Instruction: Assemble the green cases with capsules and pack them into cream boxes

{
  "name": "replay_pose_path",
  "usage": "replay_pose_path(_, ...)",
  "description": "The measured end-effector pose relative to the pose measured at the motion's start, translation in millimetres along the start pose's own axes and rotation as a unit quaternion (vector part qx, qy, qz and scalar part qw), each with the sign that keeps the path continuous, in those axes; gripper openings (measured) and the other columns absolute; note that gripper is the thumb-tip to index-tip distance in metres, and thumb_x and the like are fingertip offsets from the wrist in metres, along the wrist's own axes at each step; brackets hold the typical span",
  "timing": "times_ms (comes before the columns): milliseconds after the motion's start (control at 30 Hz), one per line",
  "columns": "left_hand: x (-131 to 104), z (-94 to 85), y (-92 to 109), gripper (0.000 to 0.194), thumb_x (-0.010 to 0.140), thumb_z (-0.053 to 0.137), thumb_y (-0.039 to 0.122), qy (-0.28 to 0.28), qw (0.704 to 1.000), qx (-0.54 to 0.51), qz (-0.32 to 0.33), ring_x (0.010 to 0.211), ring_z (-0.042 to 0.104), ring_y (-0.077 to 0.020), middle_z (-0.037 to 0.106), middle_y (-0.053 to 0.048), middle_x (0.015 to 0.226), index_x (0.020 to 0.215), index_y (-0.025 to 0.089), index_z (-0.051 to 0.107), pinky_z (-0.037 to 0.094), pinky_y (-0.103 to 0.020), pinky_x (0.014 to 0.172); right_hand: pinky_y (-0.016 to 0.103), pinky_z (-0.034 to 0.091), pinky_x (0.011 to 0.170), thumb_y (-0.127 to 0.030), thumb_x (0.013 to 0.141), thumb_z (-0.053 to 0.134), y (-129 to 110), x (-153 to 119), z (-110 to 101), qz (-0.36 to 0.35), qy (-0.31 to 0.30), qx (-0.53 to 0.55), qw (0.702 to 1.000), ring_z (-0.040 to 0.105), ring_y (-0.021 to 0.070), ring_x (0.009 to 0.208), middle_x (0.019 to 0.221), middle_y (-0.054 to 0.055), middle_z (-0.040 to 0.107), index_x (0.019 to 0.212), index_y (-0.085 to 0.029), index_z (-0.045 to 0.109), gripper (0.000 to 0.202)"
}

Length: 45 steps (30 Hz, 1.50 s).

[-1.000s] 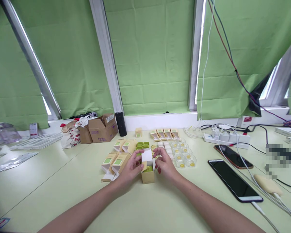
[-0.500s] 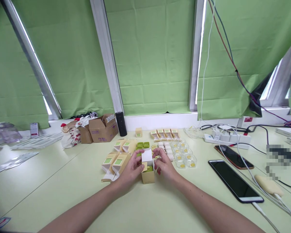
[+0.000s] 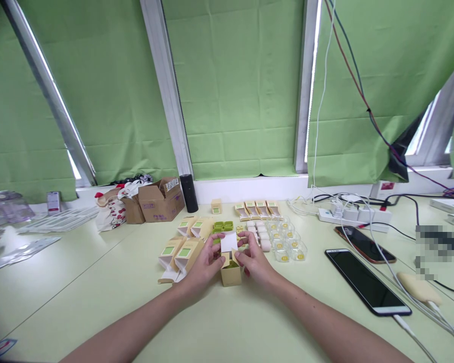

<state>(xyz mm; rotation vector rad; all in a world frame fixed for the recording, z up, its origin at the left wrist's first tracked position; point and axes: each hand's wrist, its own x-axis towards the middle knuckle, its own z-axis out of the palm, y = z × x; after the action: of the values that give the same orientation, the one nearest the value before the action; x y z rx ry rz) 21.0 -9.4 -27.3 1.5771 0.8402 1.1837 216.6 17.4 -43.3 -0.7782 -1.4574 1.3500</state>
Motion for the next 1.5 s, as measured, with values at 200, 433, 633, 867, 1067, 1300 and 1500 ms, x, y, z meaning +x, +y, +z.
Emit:
replay_pose_path(200, -0.3, 0.4, 0.9, 0.059, 0.093, 0.076, 0.043, 0.003, 1.000, -0.001, -0.001, 0.108, 0.070, -0.0278, 0.074, -0.011, 0.123, 0.139, 0.027, 0.041, 0.051, -0.042, 0.097, 0.021, 0.036, 0.045, -0.045, 0.086, 0.073, 4.9, 0.4, -1.4, -0.003, -0.016, -0.014, 1.000, 0.055, 0.0111, 0.070, 0.118, 0.002, 0.047, 0.132, -0.032, 0.042, 0.057)
replay_pose_path(433, -2.2, 3.6, 6.6, 0.056, 0.095, 0.073, 0.044, -0.001, 1.000, -0.025, -0.012, 0.110, 0.068, -0.0266, 0.071, -0.011, 0.129, 0.132, 0.030, 0.033, 0.050, -0.045, 0.099, 0.022, 0.038, 0.046, -0.046, 0.086, 0.073, 3.4, -0.5, -1.2, 0.004, -0.017, -0.029, 0.999, 0.054, 0.0123, 0.072, 0.119, 0.003, 0.048, 0.131, -0.032, 0.042, 0.056)
replay_pose_path(633, -3.2, 5.7, 10.8, 0.049, 0.095, 0.073, 0.044, -0.005, 1.000, -0.026, -0.010, 0.112, 0.068, -0.0269, 0.070, -0.012, 0.130, 0.127, 0.028, 0.039, 0.051, -0.046, 0.101, 0.021, 0.038, 0.047, -0.047, 0.087, 0.071, 1.3, -0.5, -0.9, 0.000, -0.024, -0.042, 0.999, 0.052, 0.0117, 0.071, 0.119, 0.003, 0.049, 0.129, -0.031, 0.043, 0.053)
replay_pose_path(867, -4.2, 7.5, 16.1, 0.036, 0.094, 0.072, 0.037, 0.015, 1.000, 0.019, -0.004, 0.117, 0.065, -0.0285, 0.070, -0.009, 0.119, 0.122, 0.024, 0.054, 0.050, -0.041, 0.100, 0.021, 0.038, 0.048, -0.048, 0.085, 0.073, -1.7, -2.2, 0.0, -0.001, -0.016, -0.047, 0.999, 0.049, 0.0102, 0.069, 0.117, 0.002, 0.046, 0.129, -0.031, 0.047, 0.054)
replay_pose_path(1067, -4.5, 6.7, 18.2, 0.024, 0.092, 0.071, 0.030, 0.026, 0.998, 0.050, 0.008, 0.105, 0.061, -0.0239, 0.065, -0.005, 0.108, 0.112, 0.024, 0.058, 0.048, -0.035, 0.093, 0.021, 0.037, 0.048, -0.048, 0.083, 0.074, -5.3, -2.3, 0.8, 0.000, -0.017, -0.048, 0.999, 0.049, 0.0098, 0.068, 0.117, 0.002, 0.046, 0.127, -0.030, 0.048, 0.055)
replay_pose_path(1300, -3.0, 6.7, 18.4, 0.018, 0.094, 0.070, 0.033, 0.008, 0.999, 0.040, 0.001, 0.103, 0.060, -0.0229, 0.065, -0.005, 0.107, 0.102, 0.022, 0.057, 0.049, -0.033, 0.090, 0.021, 0.037, 0.049, -0.046, 0.083, 0.074, -4.0, -2.2, 1.0, -0.008, -0.020, -0.041, 0.999, 0.053, 0.0118, 0.072, 0.117, 0.003, 0.050, 0.126, -0.030, 0.049, 0.052)
replay_pose_path(1500, -1.3, 4.9, 14.0, 0.021, 0.093, 0.073, 0.035, 0.002, 0.999, 0.031, -0.012, 0.108, 0.063, -0.0245, 0.067, -0.007, 0.113, 0.102, 0.021, 0.059, 0.050, -0.035, 0.093, 0.021, 0.038, 0.049, -0.038, 0.084, 0.070, -1.7, -0.3, -1.4, -0.030, -0.010, -0.023, 0.999, 0.052, 0.0116, 0.070, 0.116, 0.002, 0.050, 0.125, -0.031, 0.053, 0.044)
